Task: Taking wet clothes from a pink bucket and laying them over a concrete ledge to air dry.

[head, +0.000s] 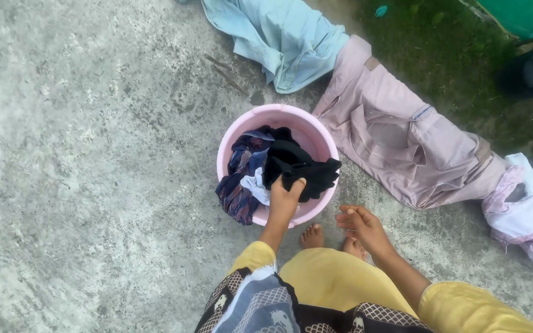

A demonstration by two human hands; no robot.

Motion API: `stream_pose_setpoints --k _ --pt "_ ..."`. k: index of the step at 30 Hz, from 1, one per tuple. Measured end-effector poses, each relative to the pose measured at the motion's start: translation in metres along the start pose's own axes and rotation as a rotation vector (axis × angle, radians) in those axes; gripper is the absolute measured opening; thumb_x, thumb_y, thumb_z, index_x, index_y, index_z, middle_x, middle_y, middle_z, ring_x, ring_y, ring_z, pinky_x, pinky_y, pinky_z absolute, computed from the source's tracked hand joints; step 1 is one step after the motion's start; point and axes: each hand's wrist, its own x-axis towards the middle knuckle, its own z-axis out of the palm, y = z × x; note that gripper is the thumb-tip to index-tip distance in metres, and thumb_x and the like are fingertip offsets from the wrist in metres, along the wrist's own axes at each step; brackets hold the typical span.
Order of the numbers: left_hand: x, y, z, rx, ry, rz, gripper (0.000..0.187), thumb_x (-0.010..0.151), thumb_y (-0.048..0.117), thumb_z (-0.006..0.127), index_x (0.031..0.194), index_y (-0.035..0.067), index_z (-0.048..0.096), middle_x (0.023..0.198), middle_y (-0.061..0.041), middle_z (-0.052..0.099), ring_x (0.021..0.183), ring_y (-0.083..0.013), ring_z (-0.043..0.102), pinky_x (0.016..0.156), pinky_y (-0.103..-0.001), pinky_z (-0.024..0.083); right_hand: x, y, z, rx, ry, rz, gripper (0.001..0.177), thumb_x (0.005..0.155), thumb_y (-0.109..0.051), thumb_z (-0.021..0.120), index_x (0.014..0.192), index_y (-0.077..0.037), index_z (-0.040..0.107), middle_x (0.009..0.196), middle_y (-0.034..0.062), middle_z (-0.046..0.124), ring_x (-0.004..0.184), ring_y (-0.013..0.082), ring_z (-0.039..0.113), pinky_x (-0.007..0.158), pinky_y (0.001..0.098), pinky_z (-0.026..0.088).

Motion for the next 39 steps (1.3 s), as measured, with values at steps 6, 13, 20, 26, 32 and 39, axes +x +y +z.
stream_pose_setpoints --k 6,13,20,26,32,39 --pt "-0.133 0.191 -0.035 -0.681 -0.333 -0.220 0.033 0.086 0.020 0.064 0.115 0.006 0.058 0.081 -0.001 0.060 0.055 -0.0070 0.047 0.045 -0.023 0.034 -0.060 -0.068 0.013 0.535 0.016 0.341 0.062 0.107 -0.055 0.040 0.143 -0.005 0.046 0.137 0.0153 0.056 0.120 0.0308 0.058 0.100 0.0456 0.046" --pt "-0.265 0.265 -0.060 -0.683 -0.715 -0.394 0.046 0.079 0.022 0.063 0.123 0.013 0.055 0.086 0.002 0.060 0.060 -0.0063 0.051 0.047 -0.021 0.035 -0.176 -0.146 0.025 0.278 -0.379 -0.255 0.057 0.099 -0.036 0.056 0.147 -0.007 0.043 0.145 0.0071 0.053 0.131 0.0187 0.053 0.109 0.0341 0.040" --pt "-0.259 0.223 -0.105 -0.603 -0.386 -0.162 0.055 0.095 0.054 0.059 0.119 0.005 0.059 0.093 -0.005 0.060 0.061 -0.0085 0.053 0.054 -0.025 0.042 -0.147 -0.162 0.059 0.229 -0.226 -0.008 0.047 0.098 -0.026 0.062 0.132 0.006 0.060 0.109 0.0132 0.070 0.090 0.0189 0.067 0.082 0.0346 0.054" --pt "-0.150 0.141 -0.112 -0.914 -0.553 -0.276 0.074 0.102 0.066 0.039 0.136 0.001 0.053 0.117 -0.014 0.065 0.101 -0.0271 0.067 0.092 -0.044 0.051 -0.304 -0.260 0.057 0.077 -0.431 -0.383 0.040 0.090 -0.014 0.065 0.128 -0.003 0.061 0.105 0.0039 0.068 0.091 0.0111 0.062 0.081 0.0290 0.052" --pt "-0.176 0.326 -0.081 -0.997 -0.490 -0.347 0.087 0.084 0.075 0.041 0.131 0.007 0.064 0.121 -0.012 0.073 0.107 -0.0293 0.070 0.095 -0.042 0.055 -0.404 -0.277 0.028 -0.373 -0.620 -0.733 0.043 0.089 -0.007 0.060 0.132 -0.001 0.059 0.116 0.0045 0.068 0.109 0.0108 0.059 0.096 0.0290 0.050" --pt "-0.203 0.336 -0.062 -0.886 -0.653 -0.204 0.051 0.094 0.029 0.067 0.128 -0.008 0.063 0.114 -0.018 0.072 0.100 -0.0303 0.069 0.089 -0.041 0.059 -0.362 -0.180 -0.063 -0.551 -0.340 -0.242 0.065 0.093 -0.049 0.062 0.145 -0.013 0.049 0.146 0.0018 0.058 0.139 0.0189 0.053 0.115 0.0365 0.042"
